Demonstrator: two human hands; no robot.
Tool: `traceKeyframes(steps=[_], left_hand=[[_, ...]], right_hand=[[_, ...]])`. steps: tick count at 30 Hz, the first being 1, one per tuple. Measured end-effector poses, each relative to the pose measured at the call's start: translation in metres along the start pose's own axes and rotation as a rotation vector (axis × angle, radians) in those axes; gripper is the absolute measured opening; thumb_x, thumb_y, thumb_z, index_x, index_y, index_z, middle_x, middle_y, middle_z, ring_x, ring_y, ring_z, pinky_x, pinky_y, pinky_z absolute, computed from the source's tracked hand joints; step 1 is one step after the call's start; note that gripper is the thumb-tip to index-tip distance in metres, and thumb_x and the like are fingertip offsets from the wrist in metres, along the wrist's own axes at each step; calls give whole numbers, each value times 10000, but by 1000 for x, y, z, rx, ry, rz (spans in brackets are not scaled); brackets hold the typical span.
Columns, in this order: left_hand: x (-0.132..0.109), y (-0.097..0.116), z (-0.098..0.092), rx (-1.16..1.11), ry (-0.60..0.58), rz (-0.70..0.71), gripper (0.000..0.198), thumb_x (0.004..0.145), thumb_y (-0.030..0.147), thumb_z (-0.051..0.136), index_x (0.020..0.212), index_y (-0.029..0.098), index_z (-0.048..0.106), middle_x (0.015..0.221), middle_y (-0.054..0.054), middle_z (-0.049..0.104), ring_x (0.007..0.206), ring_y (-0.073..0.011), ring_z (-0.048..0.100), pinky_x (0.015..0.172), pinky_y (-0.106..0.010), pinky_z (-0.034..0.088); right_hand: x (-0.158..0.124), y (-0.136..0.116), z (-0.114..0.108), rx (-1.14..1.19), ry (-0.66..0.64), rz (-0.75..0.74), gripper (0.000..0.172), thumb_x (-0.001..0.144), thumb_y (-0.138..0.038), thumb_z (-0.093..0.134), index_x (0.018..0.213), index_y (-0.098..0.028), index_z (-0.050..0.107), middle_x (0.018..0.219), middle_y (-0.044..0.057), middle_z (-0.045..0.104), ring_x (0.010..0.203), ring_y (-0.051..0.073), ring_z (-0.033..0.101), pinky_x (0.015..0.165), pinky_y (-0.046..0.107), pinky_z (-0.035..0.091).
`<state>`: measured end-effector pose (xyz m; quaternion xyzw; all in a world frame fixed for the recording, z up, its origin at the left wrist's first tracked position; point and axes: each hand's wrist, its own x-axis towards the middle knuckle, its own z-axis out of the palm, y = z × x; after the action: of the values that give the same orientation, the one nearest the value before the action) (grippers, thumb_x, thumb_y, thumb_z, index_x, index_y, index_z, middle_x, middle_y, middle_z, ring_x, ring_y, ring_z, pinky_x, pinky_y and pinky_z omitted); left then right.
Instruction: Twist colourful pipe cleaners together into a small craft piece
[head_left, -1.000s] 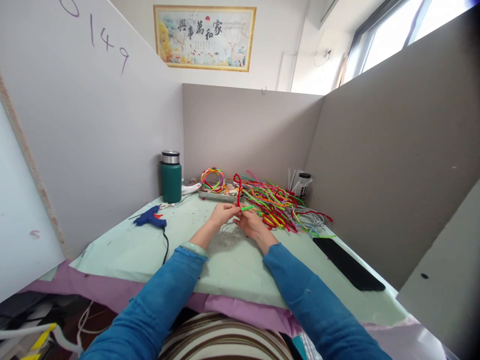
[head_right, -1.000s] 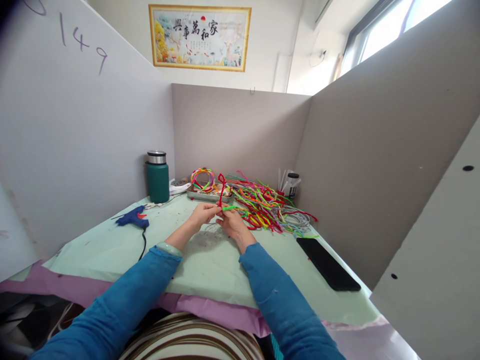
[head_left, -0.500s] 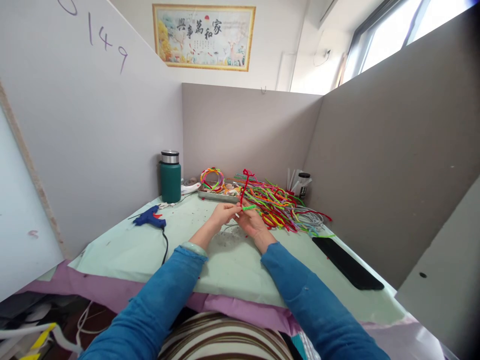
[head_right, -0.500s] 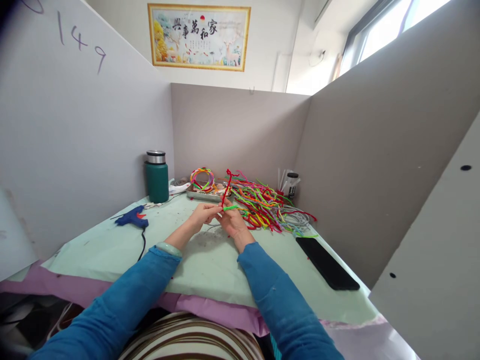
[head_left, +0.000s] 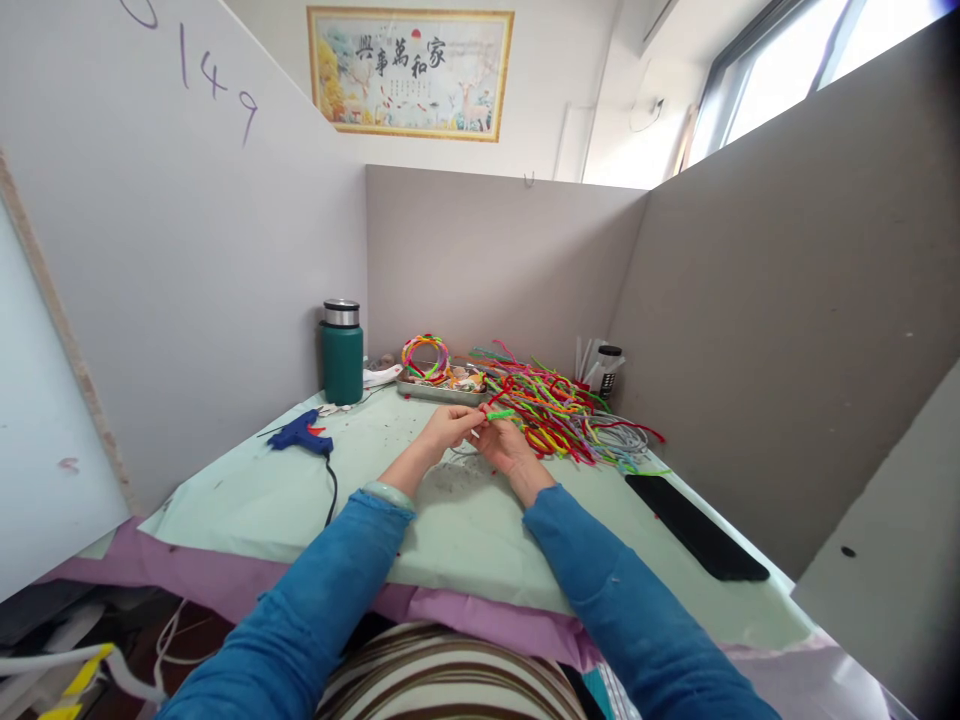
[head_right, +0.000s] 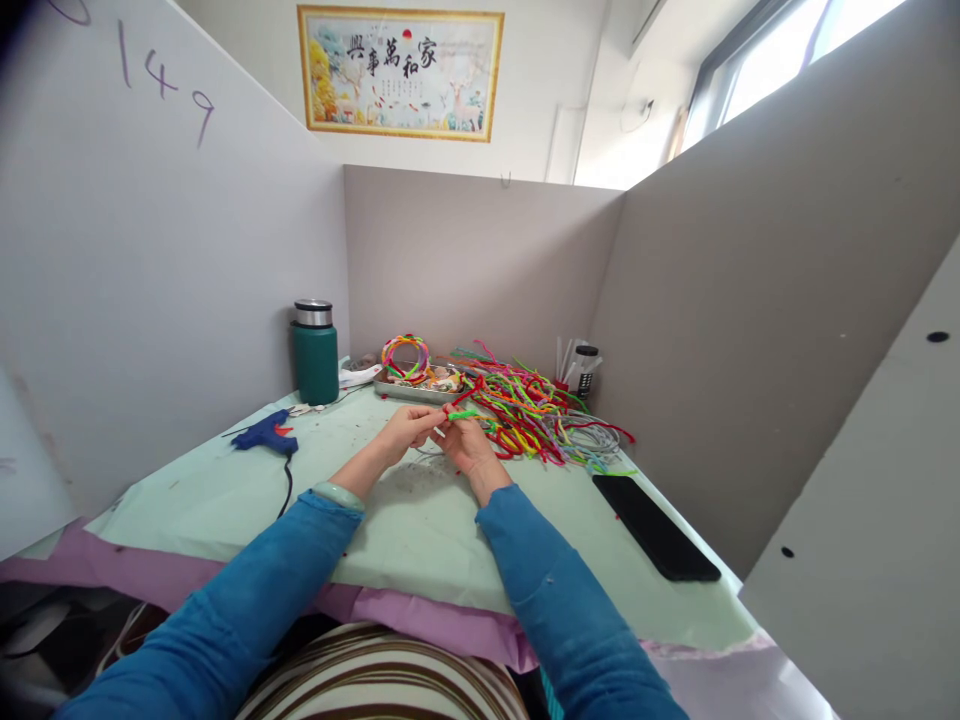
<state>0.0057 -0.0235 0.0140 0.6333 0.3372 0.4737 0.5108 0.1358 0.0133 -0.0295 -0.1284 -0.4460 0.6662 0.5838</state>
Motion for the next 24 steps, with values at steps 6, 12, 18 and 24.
traceKeyframes(steps=[6, 12, 18, 24], left_hand=[[4, -2, -2, 26, 114, 60, 400, 587, 506, 680, 676, 120, 622, 480, 57, 455, 396, -20, 254, 407, -206, 144], [11, -7, -6, 68, 313, 184, 299, 643, 427, 639, 643, 129, 607, 488, 52, 468, 451, -46, 344, 452, -194, 252], [14, -13, -9, 370, 454, 294, 283, 699, 399, 572, 629, 132, 633, 556, 21, 557, 543, -81, 448, 535, -202, 329], [11, -14, -12, 654, 552, 301, 329, 748, 427, 508, 673, 154, 675, 536, 22, 555, 526, -85, 430, 522, -208, 283]], right_hand=[[-6, -2, 10, 79, 96, 134, 71, 700, -213, 638, 695, -196, 569, 635, -19, 593, 621, 121, 535, 629, 277, 437], [-12, -4, 19, 59, 39, 178, 120, 697, -249, 679, 759, -200, 589, 660, -28, 585, 566, 95, 499, 579, 256, 424], [-9, 3, 21, -143, 103, 100, 186, 660, -312, 706, 710, -187, 578, 599, -34, 537, 491, 78, 431, 473, 218, 331], [-15, 1, 29, -679, 176, -198, 278, 762, -442, 563, 651, -187, 587, 548, -17, 505, 466, 95, 400, 445, 241, 276]])
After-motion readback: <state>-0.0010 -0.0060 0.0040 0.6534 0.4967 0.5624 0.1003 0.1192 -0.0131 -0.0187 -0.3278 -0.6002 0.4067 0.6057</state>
